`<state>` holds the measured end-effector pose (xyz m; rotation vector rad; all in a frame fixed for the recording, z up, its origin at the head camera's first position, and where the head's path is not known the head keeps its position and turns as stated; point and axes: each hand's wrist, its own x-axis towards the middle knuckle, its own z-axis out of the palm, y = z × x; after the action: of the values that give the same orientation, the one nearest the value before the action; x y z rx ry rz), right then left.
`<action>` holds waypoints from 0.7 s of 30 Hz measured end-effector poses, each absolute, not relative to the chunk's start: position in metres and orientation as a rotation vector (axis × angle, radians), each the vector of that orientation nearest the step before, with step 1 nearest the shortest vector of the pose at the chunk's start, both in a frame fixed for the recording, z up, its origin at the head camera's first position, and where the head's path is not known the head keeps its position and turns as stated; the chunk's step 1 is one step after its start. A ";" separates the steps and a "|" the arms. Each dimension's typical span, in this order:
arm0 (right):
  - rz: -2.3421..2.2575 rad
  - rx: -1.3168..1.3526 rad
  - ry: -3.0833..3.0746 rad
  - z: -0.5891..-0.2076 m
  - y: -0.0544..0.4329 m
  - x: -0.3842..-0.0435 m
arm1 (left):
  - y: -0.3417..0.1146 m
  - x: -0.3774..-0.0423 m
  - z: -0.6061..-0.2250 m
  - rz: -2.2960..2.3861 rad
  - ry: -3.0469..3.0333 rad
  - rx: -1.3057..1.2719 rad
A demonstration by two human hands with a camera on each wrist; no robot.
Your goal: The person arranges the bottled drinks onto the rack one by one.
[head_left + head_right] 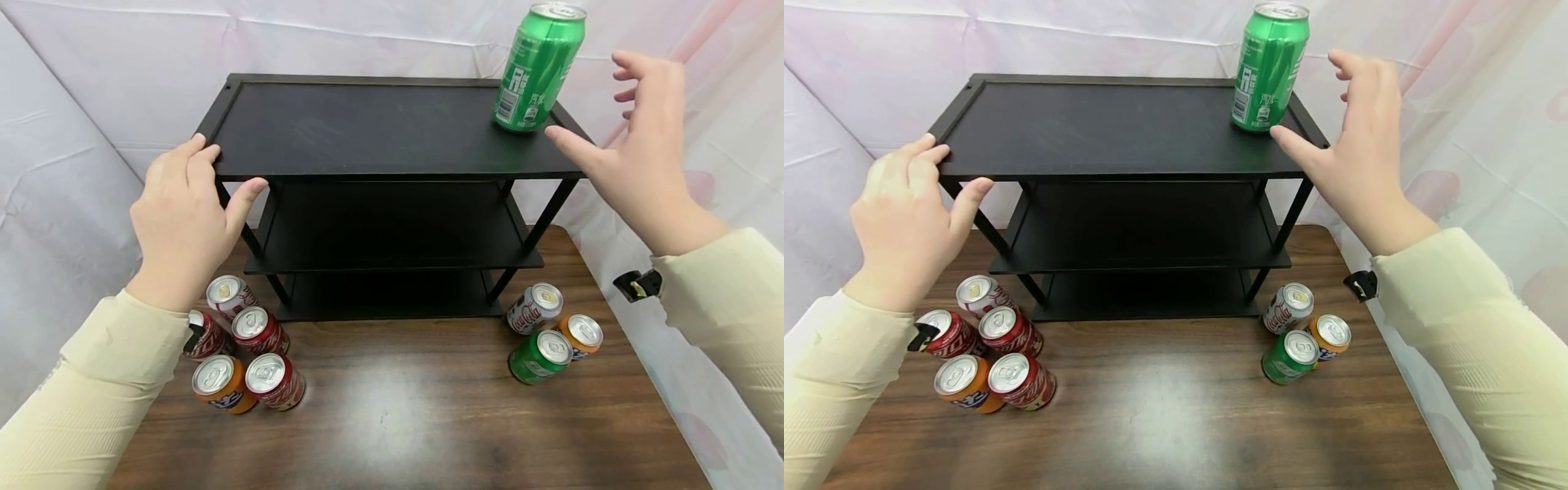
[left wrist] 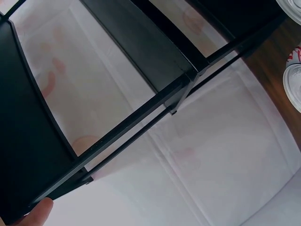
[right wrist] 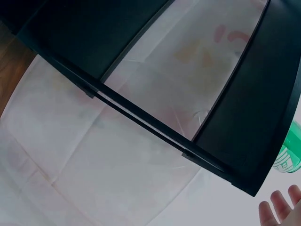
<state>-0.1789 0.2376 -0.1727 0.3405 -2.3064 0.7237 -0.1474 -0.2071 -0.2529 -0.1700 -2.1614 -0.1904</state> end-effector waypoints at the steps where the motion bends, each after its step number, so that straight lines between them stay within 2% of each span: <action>1: 0.717 0.344 -2.295 -0.174 0.238 -0.178 | -0.207 -0.148 -0.253 -0.191 -2.161 -0.169; 9: 0.567 0.529 -2.117 -0.192 0.246 -0.170 | -0.208 -0.147 -0.253 -0.187 -2.160 -0.164; 21: 0.482 0.617 -1.988 -0.217 0.253 -0.154 | -0.206 -0.148 -0.252 -0.179 -2.148 -0.166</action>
<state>-0.1537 0.2534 -0.2170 0.6174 -1.9880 0.4818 -0.1479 -0.2061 -0.2518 -0.1657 -2.1476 -0.1787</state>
